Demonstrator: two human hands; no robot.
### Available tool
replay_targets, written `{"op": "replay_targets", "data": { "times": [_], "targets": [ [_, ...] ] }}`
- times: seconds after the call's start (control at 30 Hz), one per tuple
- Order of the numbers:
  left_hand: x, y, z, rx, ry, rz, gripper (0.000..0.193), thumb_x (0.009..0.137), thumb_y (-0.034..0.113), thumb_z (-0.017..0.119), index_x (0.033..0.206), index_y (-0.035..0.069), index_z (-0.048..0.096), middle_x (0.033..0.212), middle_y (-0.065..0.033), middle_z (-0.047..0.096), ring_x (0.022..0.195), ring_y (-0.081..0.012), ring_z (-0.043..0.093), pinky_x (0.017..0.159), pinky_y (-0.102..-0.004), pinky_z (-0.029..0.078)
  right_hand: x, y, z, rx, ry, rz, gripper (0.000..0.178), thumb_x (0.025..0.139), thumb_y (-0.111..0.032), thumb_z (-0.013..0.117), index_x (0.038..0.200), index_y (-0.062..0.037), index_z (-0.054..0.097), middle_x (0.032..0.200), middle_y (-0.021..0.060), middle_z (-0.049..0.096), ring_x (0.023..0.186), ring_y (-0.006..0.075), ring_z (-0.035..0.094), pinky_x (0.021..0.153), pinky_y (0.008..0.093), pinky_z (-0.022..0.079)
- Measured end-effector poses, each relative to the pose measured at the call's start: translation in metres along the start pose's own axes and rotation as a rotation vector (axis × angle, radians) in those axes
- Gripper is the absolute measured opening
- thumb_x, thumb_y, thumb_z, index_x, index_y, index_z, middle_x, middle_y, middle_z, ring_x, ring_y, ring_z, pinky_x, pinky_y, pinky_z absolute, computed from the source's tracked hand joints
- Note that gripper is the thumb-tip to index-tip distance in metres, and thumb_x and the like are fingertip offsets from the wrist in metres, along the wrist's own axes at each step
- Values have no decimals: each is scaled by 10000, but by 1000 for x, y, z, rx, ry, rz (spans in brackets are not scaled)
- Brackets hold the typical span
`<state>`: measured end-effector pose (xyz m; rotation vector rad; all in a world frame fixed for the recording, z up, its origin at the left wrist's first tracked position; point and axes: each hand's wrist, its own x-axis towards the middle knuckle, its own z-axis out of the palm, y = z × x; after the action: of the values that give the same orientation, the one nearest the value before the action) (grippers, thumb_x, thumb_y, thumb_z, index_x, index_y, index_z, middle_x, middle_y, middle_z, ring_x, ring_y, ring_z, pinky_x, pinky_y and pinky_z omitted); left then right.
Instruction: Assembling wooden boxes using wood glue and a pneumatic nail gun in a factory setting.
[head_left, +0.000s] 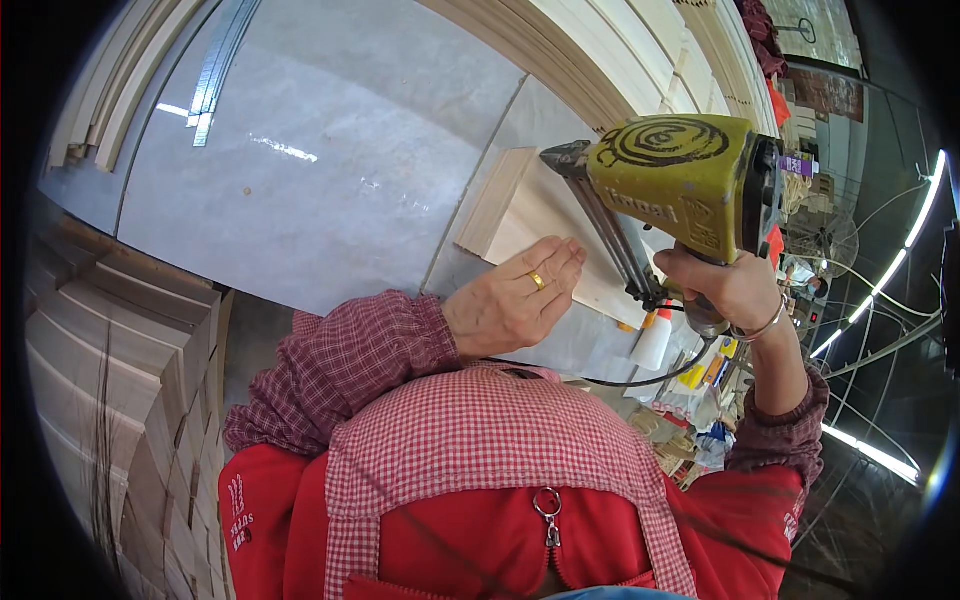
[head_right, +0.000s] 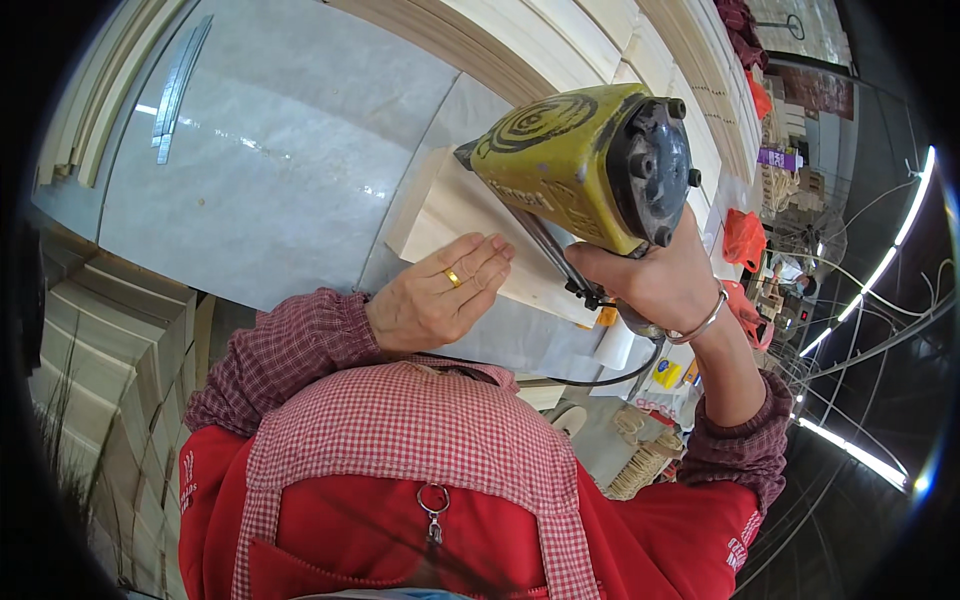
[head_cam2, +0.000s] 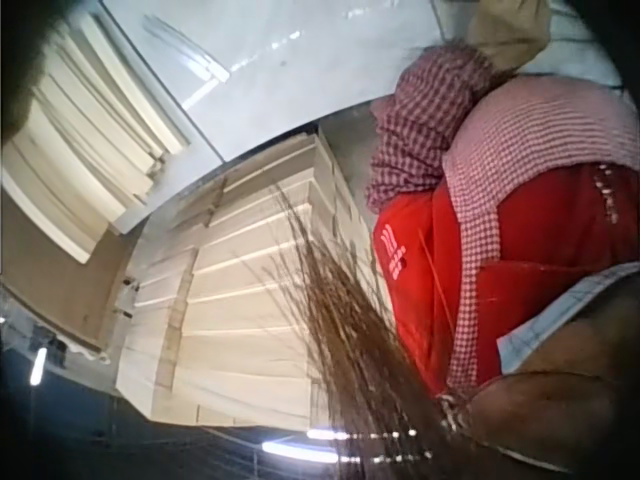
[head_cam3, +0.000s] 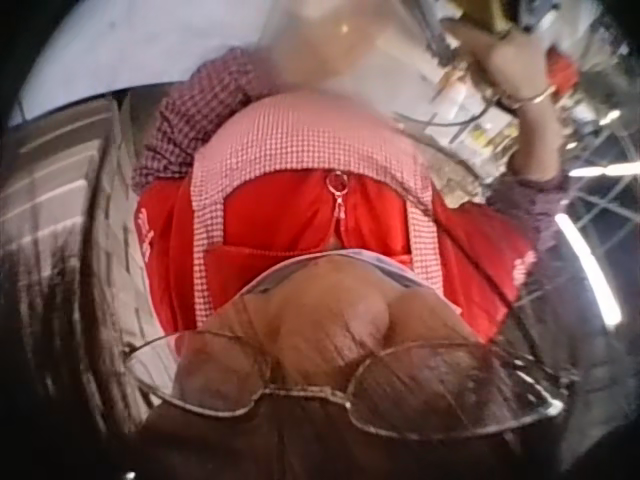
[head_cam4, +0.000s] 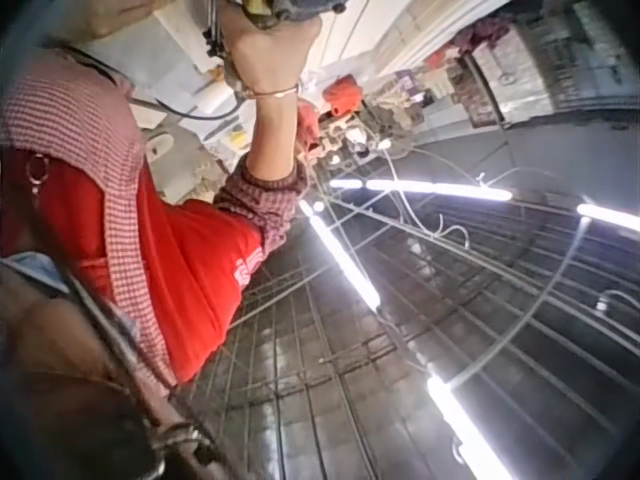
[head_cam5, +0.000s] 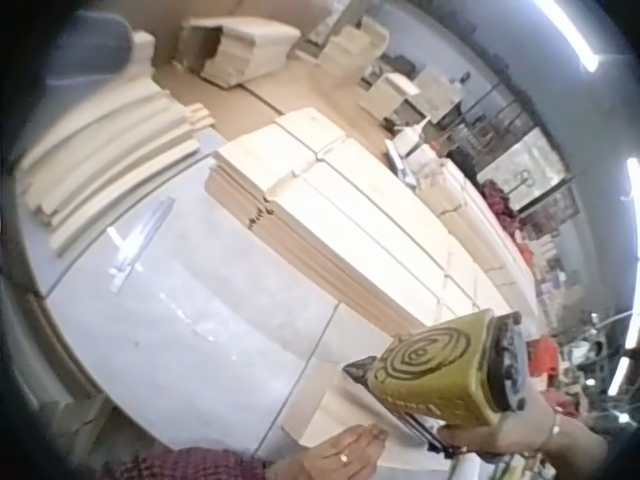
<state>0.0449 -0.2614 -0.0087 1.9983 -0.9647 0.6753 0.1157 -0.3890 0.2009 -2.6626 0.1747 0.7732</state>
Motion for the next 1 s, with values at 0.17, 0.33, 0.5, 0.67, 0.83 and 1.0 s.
{"op": "replay_targets", "data": {
  "times": [0.17, 0.33, 0.5, 0.67, 0.83, 1.0],
  "targets": [
    [0, 1, -1, -8, -3, 6, 264, 778, 61, 552, 1006, -65, 593, 1156, -197, 586, 1100, -275, 567, 1003, -373, 431, 3, 3, -1, -59, -39, -104, 459, 634, -11, 718, 1068, 3, 570, 955, 92, 644, 803, 192, 586, 720, 300, 480],
    [0, 1, -1, -15, 6, 4, 257, 774, 54, 556, 998, -67, 592, 1135, -199, 589, 1083, -271, 571, 996, -372, 437, 5, 15, -1, -183, -34, -266, 444, 633, -29, 727, 1052, -3, 581, 925, 90, 648, 764, 202, 593, 702, 300, 482],
    [-1, -1, 5, -22, 26, 14, 243, 782, 61, 530, 984, -66, 574, 1099, -221, 586, 1046, -283, 570, 1005, -377, 422, -4, 34, 3, -228, 14, -354, 388, 627, -73, 744, 987, -18, 611, 881, 79, 648, 707, 219, 587, 658, 307, 479],
    [-3, -2, 5, -46, 34, 19, 192, 781, 55, 525, 944, -39, 567, 1050, -213, 589, 996, -268, 571, 1002, -373, 421, -4, 35, 2, -519, -35, -606, 319, 617, -128, 758, 899, -39, 637, 845, 67, 646, 660, 233, 575, 605, 316, 468],
    [-1, -1, 2, -71, 42, 6, 147, 778, 47, 530, 906, -15, 565, 1002, -192, 591, 943, -245, 569, 997, -369, 426, -4, 38, 3, -576, -50, -650, 272, 611, -156, 761, 836, -57, 645, 813, 61, 640, 630, 241, 564, 564, 325, 452],
    [-2, -2, 0, -68, 37, 5, 136, 780, 42, 529, 899, -11, 568, 986, -177, 592, 921, -233, 568, 1002, -369, 424, -9, 25, 0, -780, -219, -408, 328, 689, -137, 717, 1010, -173, 659, 1041, -6, 635, 897, 211, 603, 757, 322, 477]
  ]
}}
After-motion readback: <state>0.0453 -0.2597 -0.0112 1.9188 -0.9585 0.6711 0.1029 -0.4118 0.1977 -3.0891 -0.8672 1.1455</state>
